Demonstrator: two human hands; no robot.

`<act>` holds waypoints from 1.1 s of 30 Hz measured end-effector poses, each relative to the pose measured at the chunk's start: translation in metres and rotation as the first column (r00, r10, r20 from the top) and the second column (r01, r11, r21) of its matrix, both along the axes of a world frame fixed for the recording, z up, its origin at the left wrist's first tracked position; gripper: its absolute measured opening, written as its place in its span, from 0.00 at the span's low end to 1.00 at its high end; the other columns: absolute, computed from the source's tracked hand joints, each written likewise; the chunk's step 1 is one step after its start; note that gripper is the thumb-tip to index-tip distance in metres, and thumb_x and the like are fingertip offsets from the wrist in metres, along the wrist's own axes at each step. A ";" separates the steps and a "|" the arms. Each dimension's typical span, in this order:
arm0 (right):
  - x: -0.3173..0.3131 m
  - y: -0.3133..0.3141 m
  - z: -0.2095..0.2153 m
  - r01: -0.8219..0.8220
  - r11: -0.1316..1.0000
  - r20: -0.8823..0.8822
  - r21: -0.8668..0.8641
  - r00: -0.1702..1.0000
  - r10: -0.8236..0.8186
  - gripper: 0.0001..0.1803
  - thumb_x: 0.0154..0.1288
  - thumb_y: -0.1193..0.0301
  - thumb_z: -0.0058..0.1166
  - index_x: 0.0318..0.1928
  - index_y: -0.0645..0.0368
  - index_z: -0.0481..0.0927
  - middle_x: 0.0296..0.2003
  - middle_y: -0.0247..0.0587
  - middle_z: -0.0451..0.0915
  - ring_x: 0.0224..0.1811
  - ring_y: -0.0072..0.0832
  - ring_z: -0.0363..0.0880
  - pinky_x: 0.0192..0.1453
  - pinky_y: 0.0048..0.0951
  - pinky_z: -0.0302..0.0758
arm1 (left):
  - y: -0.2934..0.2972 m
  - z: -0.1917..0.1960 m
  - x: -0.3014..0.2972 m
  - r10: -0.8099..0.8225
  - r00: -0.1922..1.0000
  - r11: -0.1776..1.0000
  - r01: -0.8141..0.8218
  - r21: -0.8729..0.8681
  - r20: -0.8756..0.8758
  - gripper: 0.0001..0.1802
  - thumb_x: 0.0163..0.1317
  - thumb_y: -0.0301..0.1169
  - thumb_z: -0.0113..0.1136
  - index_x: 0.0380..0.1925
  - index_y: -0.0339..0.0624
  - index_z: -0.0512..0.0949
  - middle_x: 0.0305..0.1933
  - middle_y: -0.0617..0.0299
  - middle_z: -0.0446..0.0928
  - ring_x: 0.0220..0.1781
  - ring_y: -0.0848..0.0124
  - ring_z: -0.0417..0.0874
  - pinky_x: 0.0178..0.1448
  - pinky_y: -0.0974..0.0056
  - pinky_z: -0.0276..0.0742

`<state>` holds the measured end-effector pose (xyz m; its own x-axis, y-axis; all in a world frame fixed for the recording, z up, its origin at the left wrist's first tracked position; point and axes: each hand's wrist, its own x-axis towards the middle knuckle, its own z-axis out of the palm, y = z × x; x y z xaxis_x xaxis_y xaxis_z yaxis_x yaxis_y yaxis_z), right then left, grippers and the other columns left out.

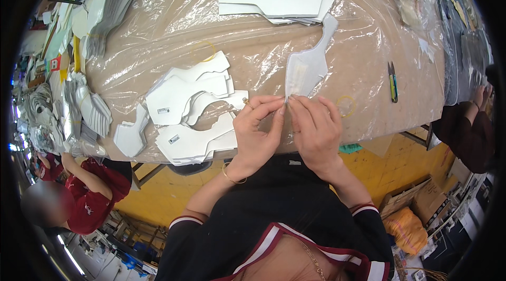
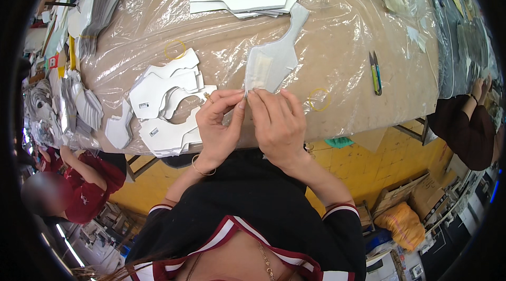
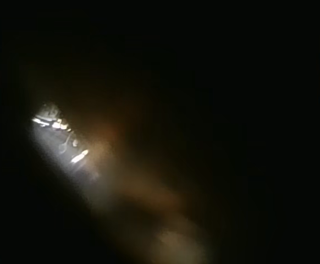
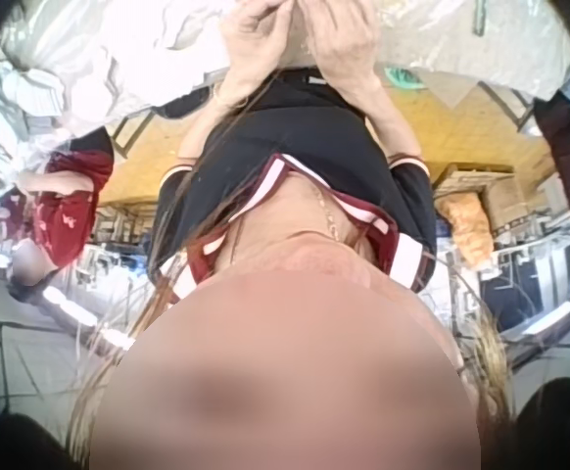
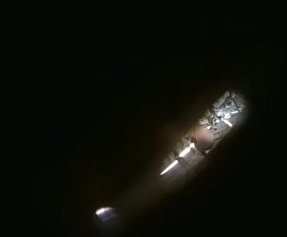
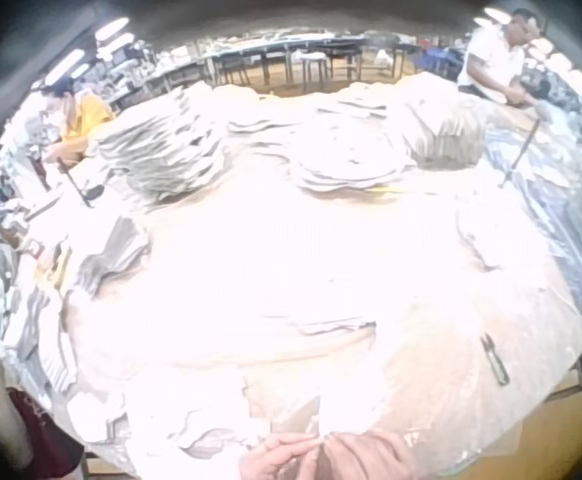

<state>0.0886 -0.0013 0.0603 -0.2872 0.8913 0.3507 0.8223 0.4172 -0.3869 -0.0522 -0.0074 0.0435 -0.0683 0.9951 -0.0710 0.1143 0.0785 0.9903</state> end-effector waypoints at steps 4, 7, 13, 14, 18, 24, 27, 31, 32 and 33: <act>-0.003 0.003 0.000 0.050 0.999 0.004 -0.002 0.999 -0.050 0.13 0.61 0.75 0.57 0.47 0.62 0.79 0.42 0.38 0.81 0.41 0.31 0.81 0.57 0.39 0.74 | 0.000 0.000 0.000 -0.002 0.998 0.999 0.005 0.036 -0.064 0.06 0.64 0.18 0.62 0.40 0.32 0.84 0.46 0.54 0.81 0.46 0.71 0.84 0.50 0.68 0.81; 0.006 0.008 0.005 0.023 0.973 -0.205 -0.232 0.976 -0.071 0.10 0.68 0.74 0.53 0.48 0.63 0.77 0.41 0.42 0.81 0.42 0.32 0.81 0.55 0.35 0.74 | -0.003 0.005 -0.002 -0.008 0.988 0.997 0.020 -0.077 0.156 0.07 0.66 0.16 0.59 0.43 0.28 0.81 0.47 0.55 0.79 0.49 0.71 0.84 0.56 0.67 0.82; 0.038 0.026 0.015 -0.072 0.817 -0.704 -0.572 0.555 -0.444 0.10 0.78 0.72 0.42 0.49 0.64 0.75 0.40 0.37 0.78 0.44 0.20 0.76 0.51 0.23 0.71 | -0.001 0.007 -0.031 0.056 0.904 0.972 0.049 -0.231 0.424 0.07 0.71 0.23 0.55 0.42 0.29 0.79 0.48 0.58 0.79 0.49 0.71 0.83 0.59 0.63 0.83; 0.039 0.028 0.015 -0.096 0.807 -0.708 -0.582 0.549 -0.445 0.10 0.79 0.72 0.42 0.50 0.64 0.74 0.40 0.35 0.78 0.43 0.19 0.74 0.51 0.22 0.71 | -0.001 0.005 -0.034 0.014 0.907 0.968 0.093 -0.232 0.420 0.08 0.73 0.26 0.53 0.43 0.31 0.78 0.48 0.58 0.79 0.50 0.69 0.84 0.60 0.61 0.83; 0.033 0.029 0.012 -0.179 0.744 -0.714 -0.643 0.493 -0.498 0.10 0.80 0.71 0.41 0.50 0.64 0.73 0.40 0.32 0.76 0.42 0.16 0.71 0.49 0.20 0.69 | 0.000 -0.001 -0.034 0.089 0.753 0.932 0.168 -0.321 0.652 0.13 0.74 0.28 0.52 0.54 0.33 0.72 0.52 0.54 0.79 0.53 0.64 0.84 0.60 0.60 0.83; 0.010 0.026 0.001 -0.183 0.723 -0.689 -0.667 0.521 -0.504 0.09 0.80 0.71 0.43 0.50 0.64 0.72 0.36 0.31 0.76 0.38 0.15 0.69 0.44 0.19 0.69 | 0.006 -0.011 -0.003 0.200 0.684 0.913 0.129 -0.386 0.701 0.22 0.75 0.32 0.51 0.63 0.32 0.63 0.57 0.51 0.79 0.56 0.67 0.83 0.58 0.62 0.84; 0.005 0.029 -0.003 -0.147 0.720 -0.673 -0.678 0.518 -0.528 0.10 0.79 0.70 0.44 0.51 0.65 0.71 0.35 0.32 0.77 0.37 0.16 0.71 0.43 0.21 0.70 | 0.010 -0.016 0.001 0.094 0.852 0.921 0.122 -0.370 0.515 0.21 0.75 0.32 0.53 0.61 0.29 0.67 0.53 0.53 0.81 0.52 0.71 0.84 0.55 0.65 0.85; 0.002 0.028 0.001 -0.142 0.767 -0.708 -0.626 0.517 -0.482 0.14 0.75 0.69 0.53 0.52 0.66 0.73 0.36 0.35 0.80 0.39 0.20 0.77 0.45 0.24 0.73 | 0.013 -0.017 -0.003 0.152 0.836 0.900 0.103 -0.424 0.527 0.16 0.73 0.30 0.56 0.54 0.28 0.75 0.44 0.56 0.84 0.44 0.76 0.85 0.48 0.70 0.84; 0.001 0.026 0.003 -0.085 0.809 -0.664 -0.581 0.625 -0.411 0.14 0.73 0.69 0.55 0.52 0.66 0.74 0.37 0.36 0.81 0.40 0.21 0.78 0.46 0.24 0.74 | 0.012 -0.016 -0.002 0.135 0.837 0.916 0.098 -0.389 0.530 0.14 0.73 0.29 0.56 0.53 0.29 0.76 0.42 0.57 0.85 0.42 0.77 0.85 0.45 0.72 0.83; 0.000 0.024 0.005 -0.021 0.843 -0.588 -0.538 0.725 -0.357 0.15 0.71 0.69 0.58 0.51 0.66 0.75 0.38 0.36 0.81 0.41 0.22 0.79 0.47 0.25 0.75 | 0.011 -0.013 -0.003 0.118 0.884 0.902 0.094 -0.421 0.451 0.14 0.72 0.29 0.57 0.52 0.30 0.77 0.42 0.57 0.85 0.41 0.76 0.85 0.45 0.71 0.83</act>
